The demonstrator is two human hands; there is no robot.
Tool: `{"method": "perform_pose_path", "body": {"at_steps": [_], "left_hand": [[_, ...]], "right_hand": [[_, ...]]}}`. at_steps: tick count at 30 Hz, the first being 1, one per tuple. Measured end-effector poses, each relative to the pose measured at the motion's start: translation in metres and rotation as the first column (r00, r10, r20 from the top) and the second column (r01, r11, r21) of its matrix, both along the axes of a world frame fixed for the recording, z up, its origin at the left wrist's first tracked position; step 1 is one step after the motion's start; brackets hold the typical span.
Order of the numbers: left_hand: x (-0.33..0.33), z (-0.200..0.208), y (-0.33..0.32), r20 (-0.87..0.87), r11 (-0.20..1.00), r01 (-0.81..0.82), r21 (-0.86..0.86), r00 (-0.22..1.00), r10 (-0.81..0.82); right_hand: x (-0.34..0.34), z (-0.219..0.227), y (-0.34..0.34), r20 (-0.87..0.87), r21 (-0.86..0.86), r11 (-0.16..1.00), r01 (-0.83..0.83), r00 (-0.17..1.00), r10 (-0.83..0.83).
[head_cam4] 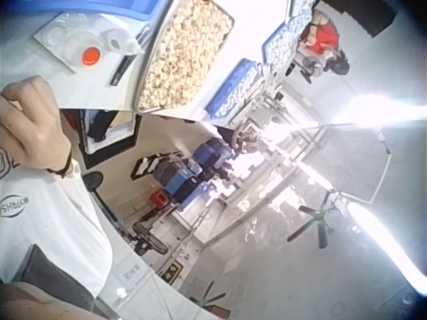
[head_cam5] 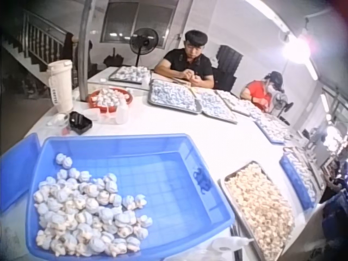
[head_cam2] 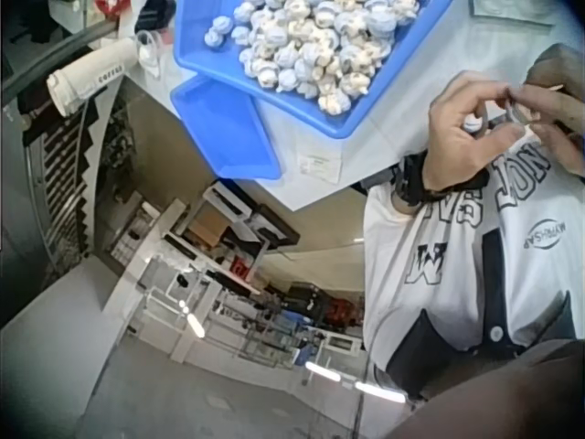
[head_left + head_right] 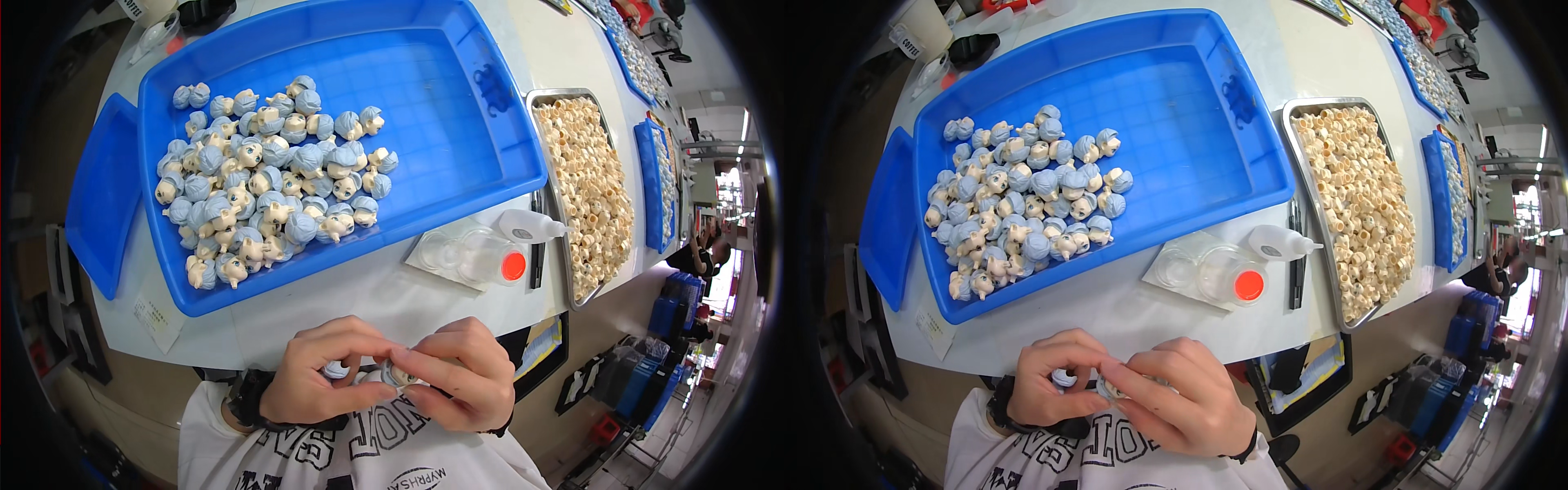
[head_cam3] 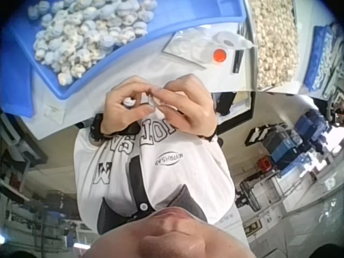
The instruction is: The person repeatedly picks small beige conical objects from a metal tray and inserts them into light-blue plastic caps held in the left hand. Completed assemblies are placed into a blue bin. The process is continuous and repetitive throughout the clip.
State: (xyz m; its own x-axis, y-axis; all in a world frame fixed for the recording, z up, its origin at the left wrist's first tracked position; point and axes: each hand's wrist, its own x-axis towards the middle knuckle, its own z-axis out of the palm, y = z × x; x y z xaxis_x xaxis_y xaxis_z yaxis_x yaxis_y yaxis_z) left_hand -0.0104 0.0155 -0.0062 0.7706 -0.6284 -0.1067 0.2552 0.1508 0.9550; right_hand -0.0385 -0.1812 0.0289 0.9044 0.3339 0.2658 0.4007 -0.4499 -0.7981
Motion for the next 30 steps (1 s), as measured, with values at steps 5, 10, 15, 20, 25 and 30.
{"method": "perform_pose_path", "body": {"at_steps": [5, 10, 15, 20, 25, 30], "left_hand": [[-0.004, 0.002, 0.0, -0.359, 0.986, -0.115, -0.124, 0.931, 0.063], [-0.005, -0.001, 0.001, -0.365, 0.987, -0.068, -0.144, 0.931, 0.011], [-0.002, 0.001, -0.002, -0.32, 0.997, 0.009, -0.074, 0.947, -0.032], [0.006, -0.005, 0.007, -0.178, 0.947, 0.321, -0.025, 0.931, -0.32], [0.002, 0.003, 0.012, -0.203, 0.99, 0.127, -0.058, 0.97, -0.136], [0.012, 0.005, 0.012, -0.497, 0.841, -0.448, -0.303, 0.828, 0.261]], "right_hand": [[-0.001, -0.006, 0.008, -0.034, 0.029, 0.998, 0.049, 0.998, -0.048], [-0.001, -0.02, 0.016, 0.164, -0.034, 0.991, 0.132, 0.979, -0.124], [-0.002, -0.02, 0.013, 0.217, -0.045, 0.987, 0.151, 0.966, -0.138], [-0.001, -0.024, 0.015, 0.286, 0.036, 0.991, 0.131, 0.948, -0.136], [0.005, -0.018, 0.026, 0.203, 0.171, 0.973, 0.157, 0.96, -0.191], [-0.008, -0.015, -0.007, 0.191, 0.196, 0.951, 0.238, 0.942, -0.275]]}}
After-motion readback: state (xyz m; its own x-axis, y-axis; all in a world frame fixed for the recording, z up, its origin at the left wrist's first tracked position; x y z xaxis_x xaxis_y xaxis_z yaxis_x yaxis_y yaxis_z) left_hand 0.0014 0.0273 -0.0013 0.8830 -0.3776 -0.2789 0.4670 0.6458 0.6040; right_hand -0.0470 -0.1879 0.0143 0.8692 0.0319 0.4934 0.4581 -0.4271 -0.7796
